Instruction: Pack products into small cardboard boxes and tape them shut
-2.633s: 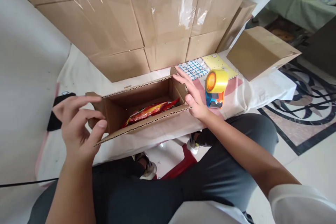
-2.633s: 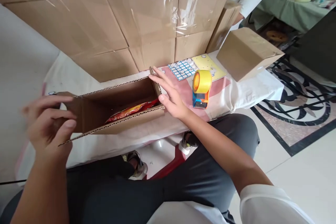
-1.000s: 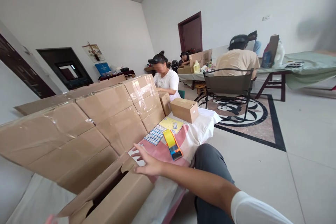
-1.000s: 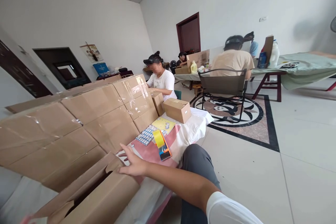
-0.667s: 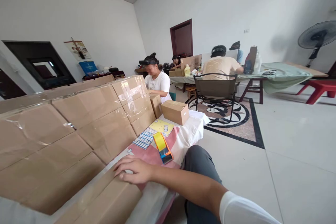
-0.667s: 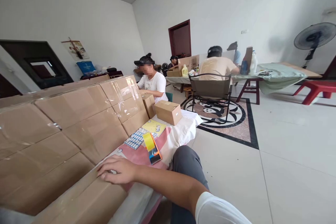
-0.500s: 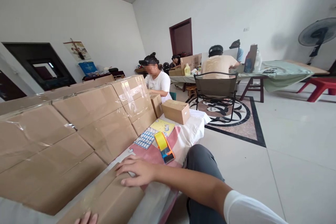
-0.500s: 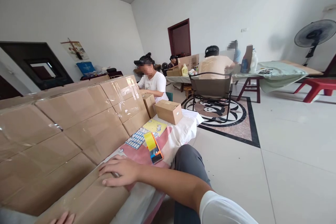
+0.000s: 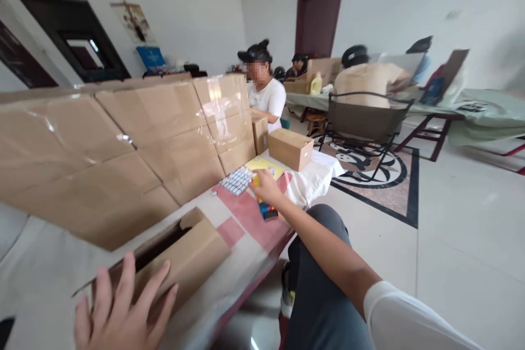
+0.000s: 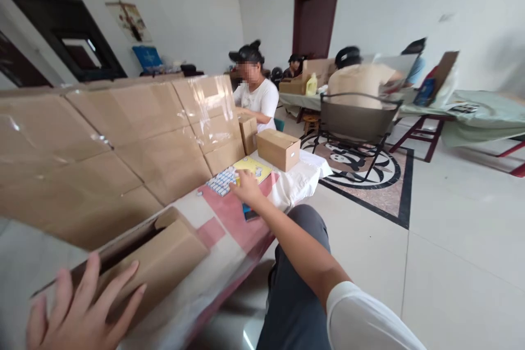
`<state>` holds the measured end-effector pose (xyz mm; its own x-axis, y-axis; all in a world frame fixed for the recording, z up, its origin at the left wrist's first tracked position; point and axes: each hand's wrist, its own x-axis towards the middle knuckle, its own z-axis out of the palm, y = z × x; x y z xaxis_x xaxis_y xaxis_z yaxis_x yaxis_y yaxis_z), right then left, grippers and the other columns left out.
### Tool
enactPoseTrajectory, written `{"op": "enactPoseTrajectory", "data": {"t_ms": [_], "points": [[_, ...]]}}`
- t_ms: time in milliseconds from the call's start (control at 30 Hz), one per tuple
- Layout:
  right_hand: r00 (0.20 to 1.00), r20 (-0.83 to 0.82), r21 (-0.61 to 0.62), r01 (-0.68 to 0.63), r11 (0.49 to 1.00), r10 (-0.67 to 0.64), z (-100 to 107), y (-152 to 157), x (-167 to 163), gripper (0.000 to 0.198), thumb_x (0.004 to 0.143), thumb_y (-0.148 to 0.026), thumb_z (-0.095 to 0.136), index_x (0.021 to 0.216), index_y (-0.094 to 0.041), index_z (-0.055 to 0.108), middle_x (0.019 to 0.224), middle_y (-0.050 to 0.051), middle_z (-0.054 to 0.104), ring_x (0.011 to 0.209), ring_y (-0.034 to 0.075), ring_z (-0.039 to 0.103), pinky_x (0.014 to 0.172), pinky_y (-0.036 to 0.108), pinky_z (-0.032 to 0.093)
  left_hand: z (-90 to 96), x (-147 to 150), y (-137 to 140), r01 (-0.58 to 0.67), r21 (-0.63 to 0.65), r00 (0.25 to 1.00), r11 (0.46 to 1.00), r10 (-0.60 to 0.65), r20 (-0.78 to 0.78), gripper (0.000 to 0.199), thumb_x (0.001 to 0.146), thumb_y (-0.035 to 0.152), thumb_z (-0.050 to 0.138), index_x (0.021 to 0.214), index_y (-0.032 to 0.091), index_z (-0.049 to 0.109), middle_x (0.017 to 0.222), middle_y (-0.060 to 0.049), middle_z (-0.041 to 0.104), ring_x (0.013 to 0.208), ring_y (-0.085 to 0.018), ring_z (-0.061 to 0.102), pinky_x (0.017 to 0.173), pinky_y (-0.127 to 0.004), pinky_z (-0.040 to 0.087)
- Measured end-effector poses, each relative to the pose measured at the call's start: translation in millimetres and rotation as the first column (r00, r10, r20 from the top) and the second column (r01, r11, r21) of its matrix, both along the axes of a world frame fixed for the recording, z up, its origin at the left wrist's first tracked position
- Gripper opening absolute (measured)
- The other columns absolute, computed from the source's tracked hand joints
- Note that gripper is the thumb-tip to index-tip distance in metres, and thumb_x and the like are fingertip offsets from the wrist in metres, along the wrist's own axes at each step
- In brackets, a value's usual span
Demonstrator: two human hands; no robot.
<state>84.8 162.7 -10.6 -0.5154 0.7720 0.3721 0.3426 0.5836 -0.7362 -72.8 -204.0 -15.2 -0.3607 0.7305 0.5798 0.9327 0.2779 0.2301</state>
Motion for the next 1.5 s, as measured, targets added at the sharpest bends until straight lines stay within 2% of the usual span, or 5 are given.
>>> {"op": "enactPoseTrajectory", "data": {"t_ms": [300,600,1133,1333,1500], "points": [[0.937,-0.185,-0.312,0.228,0.922,-0.295,-31.2,13.6,-12.1,0.072,0.073,-0.037,0.073,0.136,-0.016,0.045,0.133,0.018,0.046,0.12,0.031,0.052,0.103,0.045,0.047,17.8,17.4,4.2,-0.222,-0.158,0.931,0.962,0.161,-0.327,0.078,0.089,0.044,0.063,0.158,0.033,0.028,0.171,-0.011,-0.001,0.154,-0.051,0.008,0.118,-0.077,0.014],[0.906,-0.338,-0.297,0.152,0.943,-0.253,-40.8,10.3,-5.3,0.065,0.067,-0.047,0.083,0.113,-0.019,0.048,0.11,0.009,0.059,0.103,0.025,0.061,0.092,0.042,0.051,19.9,22.2,10.1,-0.348,-0.201,0.894,0.916,0.259,-0.366,0.069,0.091,0.051,0.056,0.15,0.018,0.046,0.141,-0.021,0.059,0.12,-0.04,0.061,0.119,-0.066,0.018],[0.767,-0.544,-0.607,-0.64,0.471,0.341,-41.4,-4.2,6.3,0.024,0.077,-0.023,0.078,0.094,-0.018,0.06,0.086,0.002,0.072,0.075,0.018,0.071,0.069,0.029,0.057,47.4,41.9,41.8,-0.443,-0.264,0.858,0.857,0.319,-0.402,0.062,0.094,0.058,0.046,0.139,0.017,0.056,0.103,-0.013,0.071,0.092,-0.03,0.064,0.11,-0.06,0.028],[0.591,-0.699,-0.503,-0.806,0.312,0.402,-15.8,-35.6,20.0,0.032,0.079,-0.036,0.077,0.1,-0.019,0.058,0.082,0.002,0.072,0.073,0.02,0.072,0.066,0.03,0.057,51.9,70.4,99.8,-0.037,0.107,0.925,0.994,0.075,-0.374,0.035,0.091,0.035,0.065,0.123,0.022,0.067,0.118,-0.011,0.075,0.107,-0.027,0.07,0.092,-0.038,0.047],[0.473,-0.813,-0.403,-0.878,0.257,0.34,14.0,-40.5,32.8,0.032,0.079,-0.04,0.072,0.098,-0.018,0.061,0.077,0.003,0.073,0.067,0.018,0.07,0.063,0.026,0.054,60.7,99.0,167.0,0.111,-0.039,0.991,0.993,-0.113,-0.067,0.076,0.092,0.05,0.061,0.156,0.02,0.033,0.154,-0.016,0.049,0.138,-0.03,0.053,0.106,-0.042,0.048]]}}
